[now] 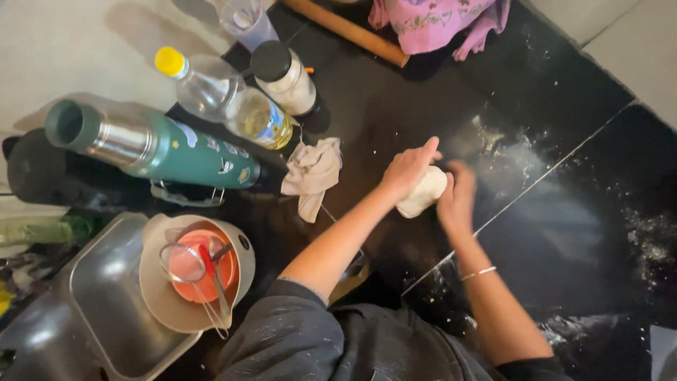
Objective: Kneading a piece of dough on a floured countertop.
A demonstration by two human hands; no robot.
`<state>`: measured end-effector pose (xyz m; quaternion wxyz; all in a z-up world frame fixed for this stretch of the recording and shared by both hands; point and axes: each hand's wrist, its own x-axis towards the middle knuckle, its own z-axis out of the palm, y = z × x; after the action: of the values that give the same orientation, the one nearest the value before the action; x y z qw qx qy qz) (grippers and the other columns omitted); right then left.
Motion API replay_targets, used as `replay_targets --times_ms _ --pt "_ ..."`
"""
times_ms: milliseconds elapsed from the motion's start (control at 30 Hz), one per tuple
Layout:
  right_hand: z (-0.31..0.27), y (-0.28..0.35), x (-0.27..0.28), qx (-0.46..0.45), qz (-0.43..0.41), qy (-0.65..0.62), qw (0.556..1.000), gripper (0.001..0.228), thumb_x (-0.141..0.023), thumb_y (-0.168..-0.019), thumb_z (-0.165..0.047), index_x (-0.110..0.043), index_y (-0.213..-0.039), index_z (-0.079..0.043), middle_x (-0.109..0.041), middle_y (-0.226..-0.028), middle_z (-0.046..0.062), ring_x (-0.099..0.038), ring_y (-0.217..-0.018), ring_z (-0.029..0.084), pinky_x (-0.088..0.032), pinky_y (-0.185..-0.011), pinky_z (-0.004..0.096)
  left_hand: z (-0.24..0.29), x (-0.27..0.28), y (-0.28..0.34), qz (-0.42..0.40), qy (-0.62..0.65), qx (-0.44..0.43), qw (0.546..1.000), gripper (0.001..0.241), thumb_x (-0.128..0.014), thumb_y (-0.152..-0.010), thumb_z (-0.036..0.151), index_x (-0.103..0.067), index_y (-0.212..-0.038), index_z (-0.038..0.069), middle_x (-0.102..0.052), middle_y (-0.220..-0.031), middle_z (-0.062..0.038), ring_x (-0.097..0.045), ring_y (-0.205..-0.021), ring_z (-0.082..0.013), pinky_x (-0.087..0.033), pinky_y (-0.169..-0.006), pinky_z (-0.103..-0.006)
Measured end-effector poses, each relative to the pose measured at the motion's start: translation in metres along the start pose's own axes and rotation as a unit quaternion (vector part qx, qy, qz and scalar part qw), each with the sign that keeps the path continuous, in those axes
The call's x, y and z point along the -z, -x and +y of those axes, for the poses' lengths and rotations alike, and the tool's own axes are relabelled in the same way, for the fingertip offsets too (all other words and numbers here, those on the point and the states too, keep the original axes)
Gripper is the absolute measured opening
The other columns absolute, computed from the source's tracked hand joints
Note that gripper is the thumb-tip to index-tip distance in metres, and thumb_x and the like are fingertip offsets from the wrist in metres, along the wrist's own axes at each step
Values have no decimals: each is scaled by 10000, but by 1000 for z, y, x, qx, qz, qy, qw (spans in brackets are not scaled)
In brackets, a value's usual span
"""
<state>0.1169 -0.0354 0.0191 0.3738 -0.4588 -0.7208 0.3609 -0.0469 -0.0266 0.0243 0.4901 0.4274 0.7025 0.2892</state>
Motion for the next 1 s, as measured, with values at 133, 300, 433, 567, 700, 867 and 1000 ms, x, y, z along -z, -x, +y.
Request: replay_targets --times_ms 133,300,433,567,700,867,1000 --pt "0 11 12 60 48 -3 997 303 -464 -1098 -52 -558 -1382 -9 -557 -1298 235 -560 -1175 408 -415 -1058 501 18 -30 77 95 -37 -153 983 516 -344 -1044 471 -717 -1151 131 -713 -1110 -235 -658 -1109 -459 -520 -985 -541" --pt "-3 58 12 51 4 -76 996 463 -286 -1145 -231 -497 -1474 18 -517 -1445 238 -493 -1370 408 -362 -1170 502 -17 -81 86 333 -185 -337 861 330 -446 -1006 376 -692 -1133 197 -718 -1144 -26 -685 -1115 -222 -489 -923 -382" --pt "12 68 26 24 21 -57 998 546 -255 -1147 -322 -434 -1521 33 -452 -1511 257 -438 -1417 422 -330 -1187 527 -33 -92 46 342 -235 -359 836 366 -463 -947 424 -703 -1125 212 -714 -1056 -17 -693 -1033 -224 -501 -849 -415" --pt "16 52 55 -20 80 -31 996 463 -325 -1148 -238 -479 -1513 2 -488 -1468 231 -481 -1377 380 -424 -1114 452 -5 -75 -4 397 -275 -383 787 305 -525 -836 316 -705 -1029 164 -687 -953 -40 -671 -1030 -257 -472 -904 -467" --pt "32 54 74 -29 95 23 995 429 -348 -1153 -216 -507 -1488 1 -492 -1472 207 -467 -1402 394 -377 -1158 484 19 -64 -58 425 -264 -381 777 272 -524 -873 273 -700 -1011 118 -658 -921 -73 -656 -1014 -287 -459 -882 -490" --pt "26 50 74 -35 95 31 994 414 -374 -1149 -215 -506 -1489 -18 -485 -1482 200 -466 -1399 404 -384 -1145 515 40 -59 -81 445 -266 -293 803 271 -522 -890 368 -643 -810 139 -616 -764 -63 -656 -854 -301 -468 -743 -481" --pt "38 47 60 -185 46 -171 967 493 -317 -1149 -341 -442 -1504 -23 -451 -1499 260 -513 -1336 446 -507 -988 574 53 -49 -44 177 -223 -12 959 796 -257 -959 640 -772 -933 34 -756 -1033 -239 -671 -1165 -476 -450 -926 -720"
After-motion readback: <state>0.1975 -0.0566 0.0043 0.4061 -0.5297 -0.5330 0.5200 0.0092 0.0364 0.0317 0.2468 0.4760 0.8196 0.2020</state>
